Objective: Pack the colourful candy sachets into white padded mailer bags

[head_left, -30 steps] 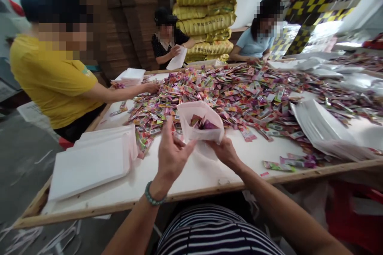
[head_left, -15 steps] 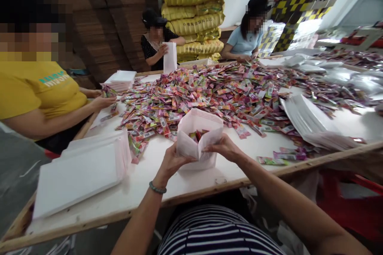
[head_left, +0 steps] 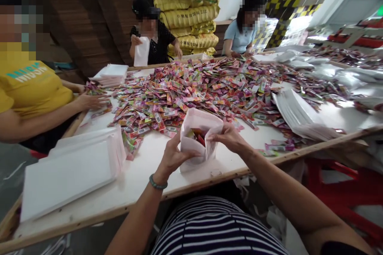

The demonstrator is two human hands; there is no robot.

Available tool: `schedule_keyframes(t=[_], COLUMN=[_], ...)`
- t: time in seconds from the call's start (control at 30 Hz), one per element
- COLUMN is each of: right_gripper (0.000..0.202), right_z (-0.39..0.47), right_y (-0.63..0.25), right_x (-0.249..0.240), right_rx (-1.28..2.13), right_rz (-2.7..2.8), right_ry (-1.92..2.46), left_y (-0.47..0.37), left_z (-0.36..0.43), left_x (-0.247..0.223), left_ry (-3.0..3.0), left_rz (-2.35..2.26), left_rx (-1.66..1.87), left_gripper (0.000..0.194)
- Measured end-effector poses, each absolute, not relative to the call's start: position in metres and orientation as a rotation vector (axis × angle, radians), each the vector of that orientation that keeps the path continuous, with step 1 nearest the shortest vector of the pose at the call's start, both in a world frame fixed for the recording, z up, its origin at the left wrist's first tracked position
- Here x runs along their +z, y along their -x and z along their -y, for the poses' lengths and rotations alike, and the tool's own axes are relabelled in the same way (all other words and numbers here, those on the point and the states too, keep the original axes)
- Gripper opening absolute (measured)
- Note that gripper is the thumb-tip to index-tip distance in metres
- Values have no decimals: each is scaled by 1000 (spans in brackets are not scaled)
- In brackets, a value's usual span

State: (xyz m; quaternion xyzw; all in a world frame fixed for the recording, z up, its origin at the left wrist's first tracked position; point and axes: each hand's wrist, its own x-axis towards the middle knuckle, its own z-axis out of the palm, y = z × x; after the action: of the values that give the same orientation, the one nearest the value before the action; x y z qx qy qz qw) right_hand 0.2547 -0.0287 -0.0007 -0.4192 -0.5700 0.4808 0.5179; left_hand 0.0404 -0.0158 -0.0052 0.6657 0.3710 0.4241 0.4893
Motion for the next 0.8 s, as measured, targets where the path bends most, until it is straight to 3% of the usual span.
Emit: schedule_keyframes(t=[0.1,0.3,0.6,0.8], right_gripper=[29,31,57,27], right_z=[37,73,47,43], right_y=[-254,-260,-269,-270], right_x=[15,45,-71,-43], right_rx=[956,469,662,-273], right_rz=[1336,1255,1049,1450], right_ry=[1040,1249,1659,1557], left_y=[-50,-55,-81,-90], left_z=[22,54,22,14], left_x=[11,33,-66,-69], left_ry=[-1572,-1360,-805,-900], left_rz=[-1000,-1047,-1025,-1017], left_rx=[1108,1267,1074,1079], left_gripper=[27,33,49,42])
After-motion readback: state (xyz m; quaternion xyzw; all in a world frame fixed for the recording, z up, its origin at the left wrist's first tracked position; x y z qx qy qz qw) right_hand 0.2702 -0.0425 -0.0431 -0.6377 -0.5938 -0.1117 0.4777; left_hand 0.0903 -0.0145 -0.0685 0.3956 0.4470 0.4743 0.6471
